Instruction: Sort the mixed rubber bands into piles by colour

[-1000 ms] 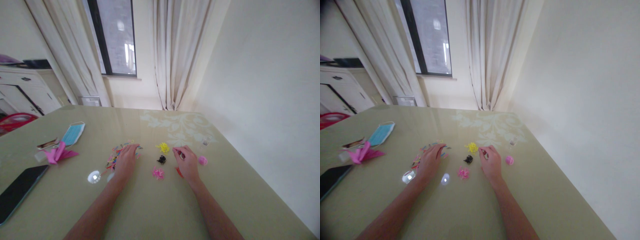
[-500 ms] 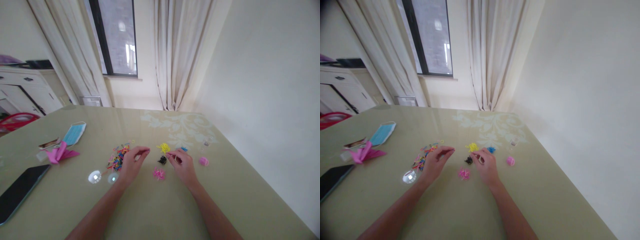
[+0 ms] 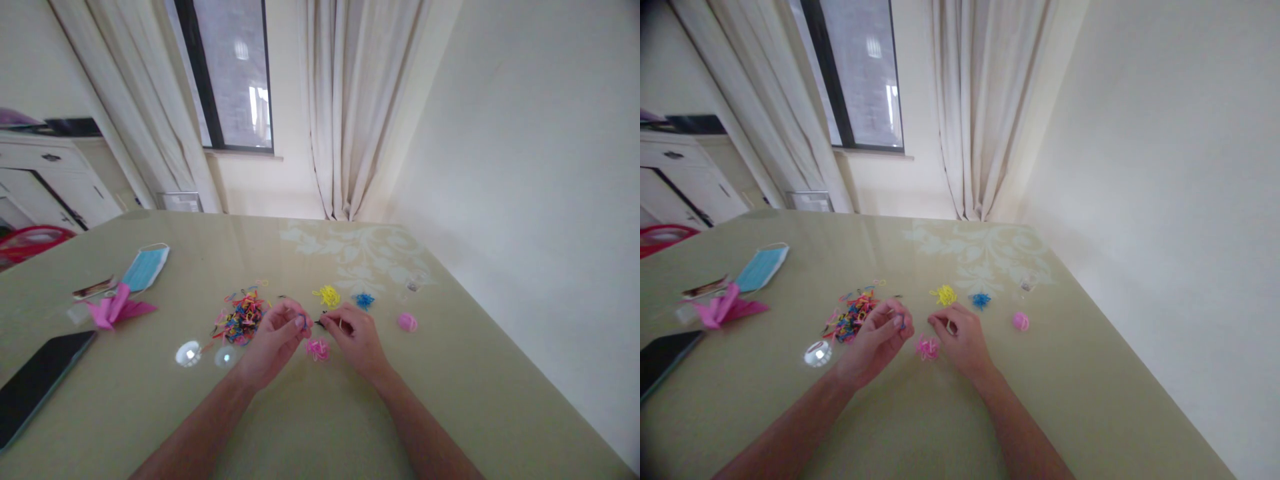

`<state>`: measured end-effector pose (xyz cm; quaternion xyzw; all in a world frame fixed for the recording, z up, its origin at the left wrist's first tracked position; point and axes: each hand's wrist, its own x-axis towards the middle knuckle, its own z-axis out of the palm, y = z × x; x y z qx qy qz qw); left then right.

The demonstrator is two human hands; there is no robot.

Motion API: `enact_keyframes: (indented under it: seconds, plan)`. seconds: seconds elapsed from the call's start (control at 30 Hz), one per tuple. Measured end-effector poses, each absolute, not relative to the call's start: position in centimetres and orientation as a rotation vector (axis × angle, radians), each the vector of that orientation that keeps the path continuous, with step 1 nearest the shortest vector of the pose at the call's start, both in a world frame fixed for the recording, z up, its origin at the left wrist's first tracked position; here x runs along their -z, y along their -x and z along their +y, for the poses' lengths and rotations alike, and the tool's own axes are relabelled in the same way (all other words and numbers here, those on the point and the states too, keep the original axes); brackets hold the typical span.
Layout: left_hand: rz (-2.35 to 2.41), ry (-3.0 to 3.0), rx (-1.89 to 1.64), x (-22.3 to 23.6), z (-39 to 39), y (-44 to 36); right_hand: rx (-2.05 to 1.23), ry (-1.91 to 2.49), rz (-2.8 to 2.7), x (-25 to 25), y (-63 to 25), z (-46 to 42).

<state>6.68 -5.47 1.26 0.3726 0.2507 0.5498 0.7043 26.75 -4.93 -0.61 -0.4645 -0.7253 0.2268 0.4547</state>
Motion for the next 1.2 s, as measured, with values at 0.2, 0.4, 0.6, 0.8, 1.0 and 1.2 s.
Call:
enact_keyframes:
  seconds: [0.2, 0.4, 0.6, 0.8, 1.0, 1.2]
  plan:
    - [0.456, -0.764, -1.234, -1.0, -5.2, -6.5, -0.528, 1.132, -1.796, 0.5, -26.6, -5.0]
    - [0.525, -0.829, -1.248, -0.3, -5.0, -6.5, -0.661, 1.031, -1.742, 0.0, -26.3, -5.6]
    - [0.579, -0.885, -1.227, -0.1, -5.0, -6.7, -0.693, 0.906, -1.691, -0.6, -26.3, -6.0]
    - [0.633, -0.951, -1.219, -0.3, -4.9, -6.9, -0.662, 0.880, -1.682, -1.3, -26.4, -6.2]
    - [0.679, -0.976, -1.200, -0.1, -5.1, -7.0, -0.634, 0.880, -1.690, -1.4, -26.1, -6.6]
    - [1.062, -1.237, -1.218, 0.4, -3.8, -6.3, -0.515, 1.099, -1.601, -0.8, -27.5, -5.1]
